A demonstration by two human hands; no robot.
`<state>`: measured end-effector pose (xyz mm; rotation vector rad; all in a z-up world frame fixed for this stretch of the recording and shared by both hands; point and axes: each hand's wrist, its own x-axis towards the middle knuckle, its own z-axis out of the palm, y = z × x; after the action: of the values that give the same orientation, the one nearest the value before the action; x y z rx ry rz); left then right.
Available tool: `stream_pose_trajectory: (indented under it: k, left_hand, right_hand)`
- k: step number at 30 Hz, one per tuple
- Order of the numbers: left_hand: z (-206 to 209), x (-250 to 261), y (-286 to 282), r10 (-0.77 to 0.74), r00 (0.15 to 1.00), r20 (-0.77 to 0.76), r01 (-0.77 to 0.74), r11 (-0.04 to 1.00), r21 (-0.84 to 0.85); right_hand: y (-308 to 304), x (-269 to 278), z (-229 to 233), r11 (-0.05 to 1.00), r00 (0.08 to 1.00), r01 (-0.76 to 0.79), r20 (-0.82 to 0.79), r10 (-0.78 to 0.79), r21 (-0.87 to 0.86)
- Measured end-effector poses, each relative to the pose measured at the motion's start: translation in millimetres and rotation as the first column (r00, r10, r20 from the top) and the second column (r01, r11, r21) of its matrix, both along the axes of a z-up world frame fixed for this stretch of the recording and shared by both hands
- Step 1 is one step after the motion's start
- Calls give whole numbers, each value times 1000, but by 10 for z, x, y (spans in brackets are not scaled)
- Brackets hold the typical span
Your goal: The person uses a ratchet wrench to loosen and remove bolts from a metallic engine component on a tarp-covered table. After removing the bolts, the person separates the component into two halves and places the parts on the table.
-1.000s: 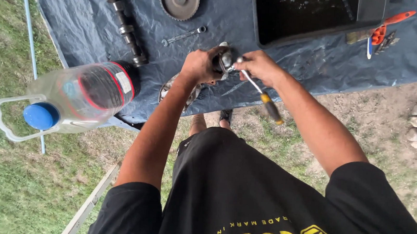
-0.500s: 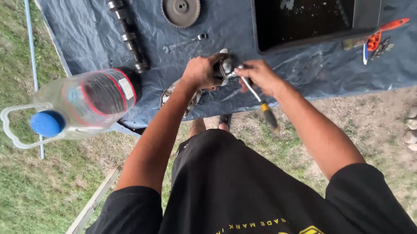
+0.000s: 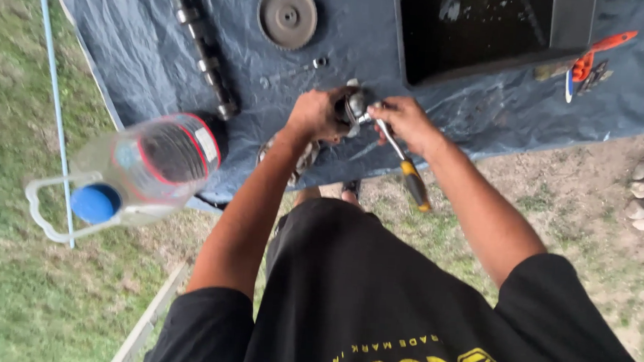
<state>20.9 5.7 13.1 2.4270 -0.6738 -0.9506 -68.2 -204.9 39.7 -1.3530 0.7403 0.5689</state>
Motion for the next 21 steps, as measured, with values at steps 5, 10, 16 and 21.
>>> stream_pose_trajectory:
  k: [5, 10, 16, 21]
  left_hand:
    - [135, -39, 11, -23, 1000, -15, 23, 1000, 14]
    - [92, -23, 16, -60, 998, -18, 61, 998, 7]
    - [-59, -71, 39, -40, 998, -45, 39, 999, -33]
    - [723, -2, 94, 2, 979, -206, -47, 975, -217]
  right_hand:
    - [-30, -109, 258, 997, 993, -64, 97, 67, -34]
    - [-117, -49, 188, 962, 967, -203, 119, 227, -185]
    - [3, -149, 155, 980, 987, -125, -120, 107, -155]
    - [-107, -132, 684, 954, 941, -230, 205, 269, -194]
